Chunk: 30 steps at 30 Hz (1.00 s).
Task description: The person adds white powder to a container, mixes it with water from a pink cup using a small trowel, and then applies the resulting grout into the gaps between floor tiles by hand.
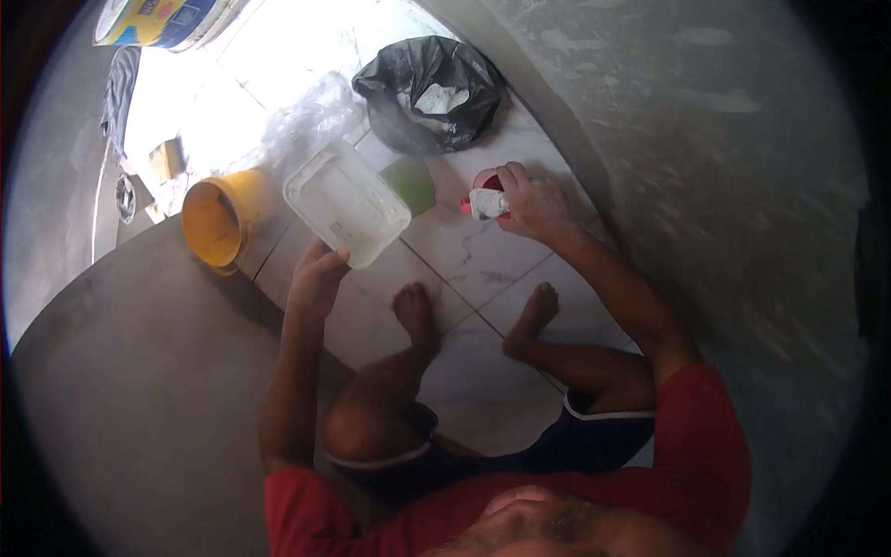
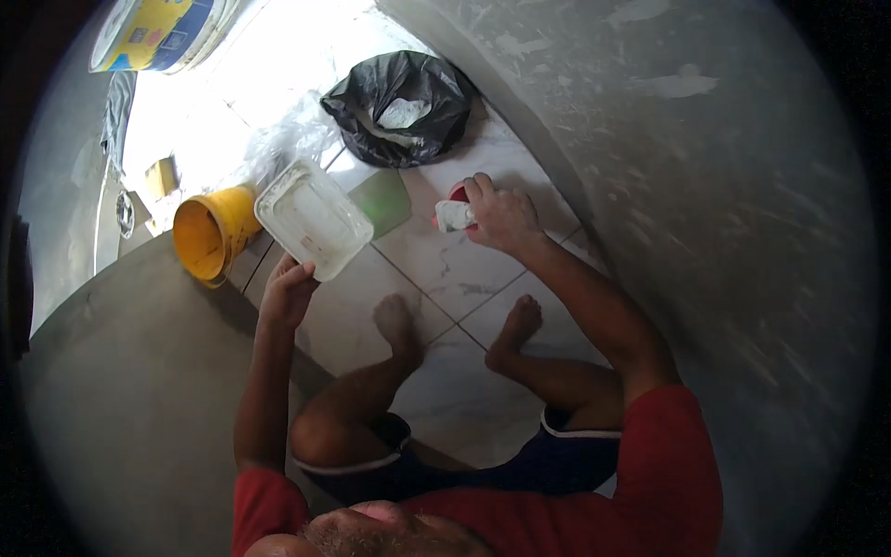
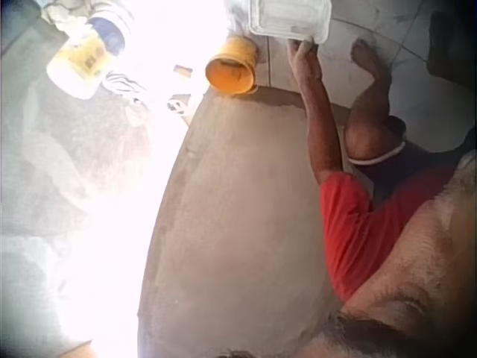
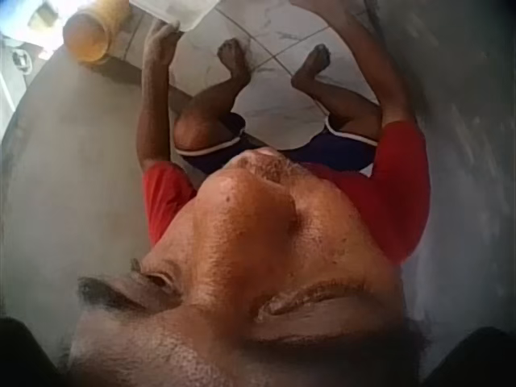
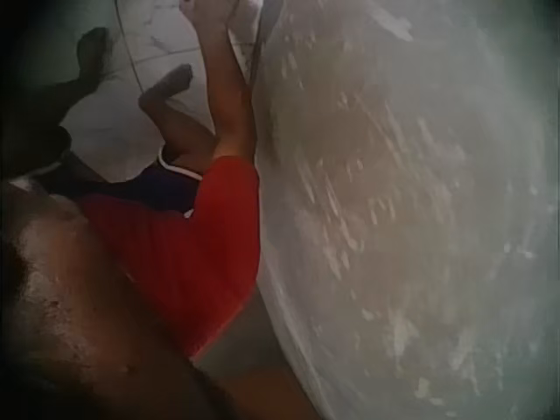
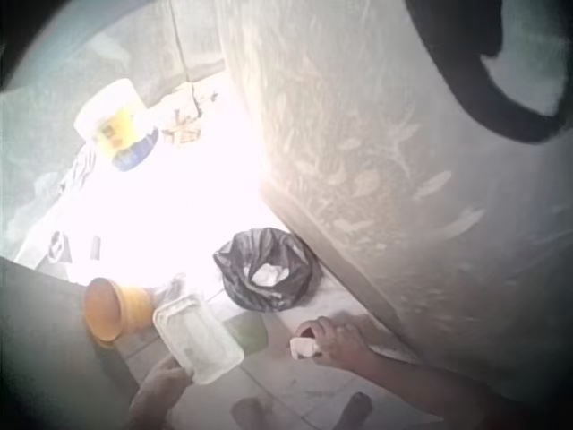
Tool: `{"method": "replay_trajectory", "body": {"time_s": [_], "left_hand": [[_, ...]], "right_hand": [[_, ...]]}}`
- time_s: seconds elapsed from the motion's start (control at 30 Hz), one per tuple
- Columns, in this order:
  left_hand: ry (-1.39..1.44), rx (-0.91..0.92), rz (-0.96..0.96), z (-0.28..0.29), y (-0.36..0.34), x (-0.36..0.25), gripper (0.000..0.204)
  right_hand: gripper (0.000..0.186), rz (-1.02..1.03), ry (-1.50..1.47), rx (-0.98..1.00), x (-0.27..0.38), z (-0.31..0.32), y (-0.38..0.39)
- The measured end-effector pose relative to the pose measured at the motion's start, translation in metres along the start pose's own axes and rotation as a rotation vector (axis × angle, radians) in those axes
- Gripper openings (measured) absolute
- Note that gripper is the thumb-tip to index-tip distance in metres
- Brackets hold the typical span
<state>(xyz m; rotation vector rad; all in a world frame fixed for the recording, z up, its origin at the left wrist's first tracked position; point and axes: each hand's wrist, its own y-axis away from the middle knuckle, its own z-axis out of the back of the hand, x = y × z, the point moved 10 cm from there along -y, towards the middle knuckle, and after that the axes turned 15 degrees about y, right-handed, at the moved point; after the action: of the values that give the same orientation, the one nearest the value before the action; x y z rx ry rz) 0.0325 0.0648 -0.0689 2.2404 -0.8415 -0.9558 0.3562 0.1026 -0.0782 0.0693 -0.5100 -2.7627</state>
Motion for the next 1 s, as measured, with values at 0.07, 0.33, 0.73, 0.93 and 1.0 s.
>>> {"method": "replay_trajectory", "body": {"time_s": [0.07,0.33,0.73,0.93,1.0], "left_hand": [[0.035,-0.015,0.005,0.008,-0.004,0.01,0.063],[0.112,0.094,-0.122,0.029,-0.058,0.035,0.069],[0.271,0.081,-0.22,0.045,-0.063,0.074,0.073],[0.259,0.038,-0.197,0.043,-0.07,0.082,0.073],[0.265,0.082,-0.21,0.034,-0.071,0.08,0.071]], "right_hand": [[0.072,0.038,0.017,0.023,0.005,0.018,0.005],[0.062,0.059,0.034,-0.123,0.009,0.051,-0.018],[0.035,-0.286,-0.845,0.104,-0.045,0.0,-0.145],[0.053,-0.176,-0.266,-0.217,-0.052,0.029,-0.138],[0.051,-0.141,-0.227,-0.285,-0.031,0.037,-0.131]]}}
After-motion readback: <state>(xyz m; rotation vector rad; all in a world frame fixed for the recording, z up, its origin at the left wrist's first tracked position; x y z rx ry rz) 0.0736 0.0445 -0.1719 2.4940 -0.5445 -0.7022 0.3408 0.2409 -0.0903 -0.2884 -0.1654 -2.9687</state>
